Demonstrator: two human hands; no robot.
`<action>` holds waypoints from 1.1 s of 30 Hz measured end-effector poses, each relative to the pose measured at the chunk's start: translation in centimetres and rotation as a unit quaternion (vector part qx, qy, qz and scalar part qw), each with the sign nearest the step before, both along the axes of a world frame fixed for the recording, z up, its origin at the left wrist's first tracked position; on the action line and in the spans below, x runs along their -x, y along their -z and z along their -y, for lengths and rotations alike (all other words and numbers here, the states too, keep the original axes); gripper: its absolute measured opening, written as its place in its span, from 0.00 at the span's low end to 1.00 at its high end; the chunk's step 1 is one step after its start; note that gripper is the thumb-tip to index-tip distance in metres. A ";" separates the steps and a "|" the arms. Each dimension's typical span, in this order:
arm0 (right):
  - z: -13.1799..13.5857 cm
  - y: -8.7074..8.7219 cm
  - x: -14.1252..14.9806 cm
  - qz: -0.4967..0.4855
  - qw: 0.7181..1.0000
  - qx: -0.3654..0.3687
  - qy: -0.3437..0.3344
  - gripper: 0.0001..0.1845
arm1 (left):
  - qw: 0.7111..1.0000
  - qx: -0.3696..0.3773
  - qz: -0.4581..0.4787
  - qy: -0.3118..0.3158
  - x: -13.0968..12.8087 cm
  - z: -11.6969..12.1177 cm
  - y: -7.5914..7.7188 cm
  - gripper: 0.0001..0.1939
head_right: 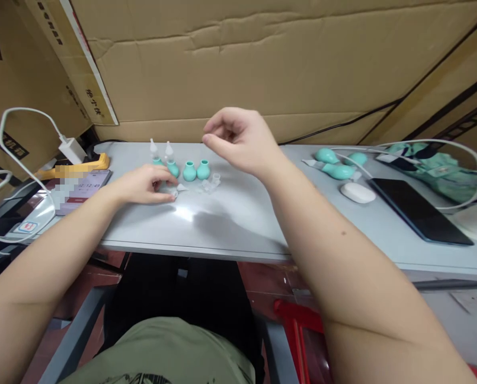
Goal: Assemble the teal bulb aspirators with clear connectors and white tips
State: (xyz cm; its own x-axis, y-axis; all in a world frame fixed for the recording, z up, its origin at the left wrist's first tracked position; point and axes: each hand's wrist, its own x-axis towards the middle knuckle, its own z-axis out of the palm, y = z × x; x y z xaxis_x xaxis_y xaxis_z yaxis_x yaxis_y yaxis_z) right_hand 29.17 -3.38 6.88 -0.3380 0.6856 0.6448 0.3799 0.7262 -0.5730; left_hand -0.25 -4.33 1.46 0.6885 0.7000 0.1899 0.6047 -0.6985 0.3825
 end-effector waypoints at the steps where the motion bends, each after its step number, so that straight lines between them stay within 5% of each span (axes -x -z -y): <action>1: -0.9 0.3 0.4 0.020 1.000 -0.004 0.005 0.06 | 1.000 0.006 -0.010 0.002 -0.1 0.1 0.0 0.22; 10: -3.6 6.5 1.3 0.126 0.989 -0.081 -0.012 0.11 | 0.999 0.034 -0.036 -0.013 -0.3 0.3 0.1 0.21; 21: -3.3 7.3 0.9 0.168 0.984 -0.062 -0.018 0.19 | 0.998 0.018 -0.063 -0.019 -0.3 0.5 0.0 0.17; 27: -3.2 7.6 1.2 0.208 0.976 -0.050 -0.029 0.14 | 0.993 -0.032 -0.111 -0.023 -0.6 0.2 0.2 0.11; 33: -3.2 7.8 1.3 0.209 0.977 -0.047 -0.022 0.16 | 0.981 -0.048 -0.188 -0.016 -1.9 0.3 -1.3 0.08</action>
State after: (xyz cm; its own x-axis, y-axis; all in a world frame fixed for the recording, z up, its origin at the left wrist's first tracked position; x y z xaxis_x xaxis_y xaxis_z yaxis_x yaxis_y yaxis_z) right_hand 27.89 -0.19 -0.92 -0.6127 0.6091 0.5036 0.5333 0.7889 -0.3053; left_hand 1.62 -4.61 2.73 0.7001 0.7140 -0.0065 0.7130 -0.6985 0.0615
